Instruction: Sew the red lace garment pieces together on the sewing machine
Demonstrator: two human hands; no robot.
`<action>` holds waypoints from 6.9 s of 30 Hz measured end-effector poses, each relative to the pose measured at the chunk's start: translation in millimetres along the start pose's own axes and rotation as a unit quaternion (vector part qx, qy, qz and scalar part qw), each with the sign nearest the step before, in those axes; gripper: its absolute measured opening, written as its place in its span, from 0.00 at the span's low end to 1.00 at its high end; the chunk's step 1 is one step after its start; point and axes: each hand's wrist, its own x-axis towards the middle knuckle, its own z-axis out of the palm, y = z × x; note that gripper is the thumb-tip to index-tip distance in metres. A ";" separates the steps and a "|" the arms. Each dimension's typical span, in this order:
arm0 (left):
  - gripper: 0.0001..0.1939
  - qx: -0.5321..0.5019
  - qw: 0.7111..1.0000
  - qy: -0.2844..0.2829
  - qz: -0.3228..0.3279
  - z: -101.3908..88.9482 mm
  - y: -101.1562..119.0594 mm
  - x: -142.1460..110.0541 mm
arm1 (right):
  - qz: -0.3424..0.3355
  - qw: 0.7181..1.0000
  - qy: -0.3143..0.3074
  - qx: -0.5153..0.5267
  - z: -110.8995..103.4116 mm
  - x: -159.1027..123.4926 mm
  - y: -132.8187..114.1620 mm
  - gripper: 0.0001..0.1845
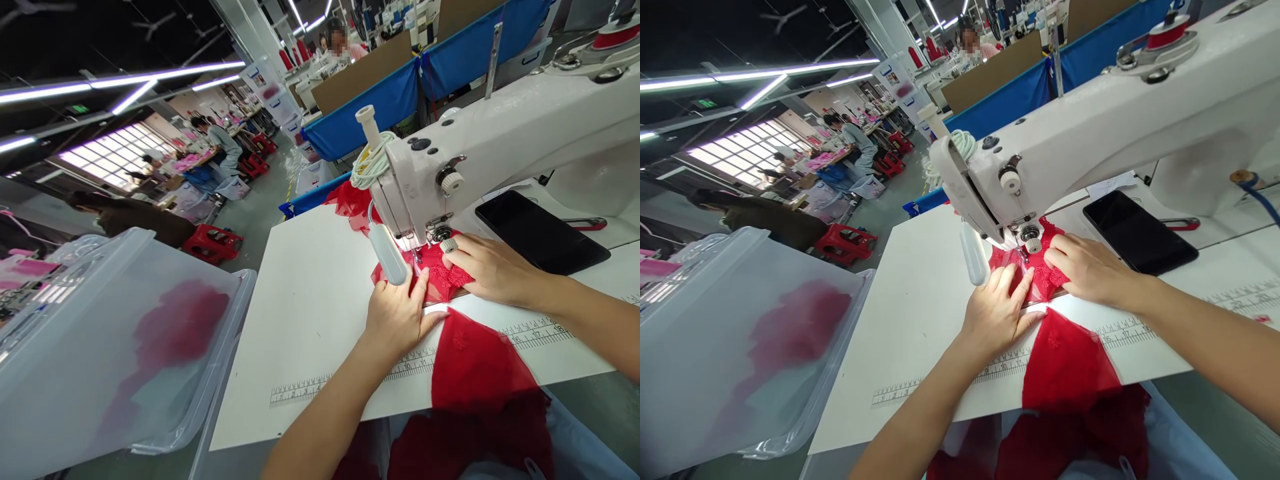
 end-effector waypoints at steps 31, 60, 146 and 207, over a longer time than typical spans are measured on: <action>0.10 -0.464 0.876 -0.006 -0.127 7.1 -15.4 21.9 | 0.088 0.986 0.117 0.076 0.4 6.0 -29.9 0.17; 0.15 -0.347 0.935 -0.012 -0.079 5.7 -17.4 17.0 | -0.015 0.999 0.044 0.025 -6.7 -1.8 -21.5 0.10; 0.35 -0.069 0.997 -0.042 -0.011 1.2 3.6 -4.6 | -0.027 0.999 0.037 -0.026 -3.7 3.5 -12.8 0.14; 0.44 -0.048 0.998 -0.002 -0.032 1.5 9.3 0.6 | -0.101 0.989 0.075 0.077 12.7 -0.5 -14.8 0.20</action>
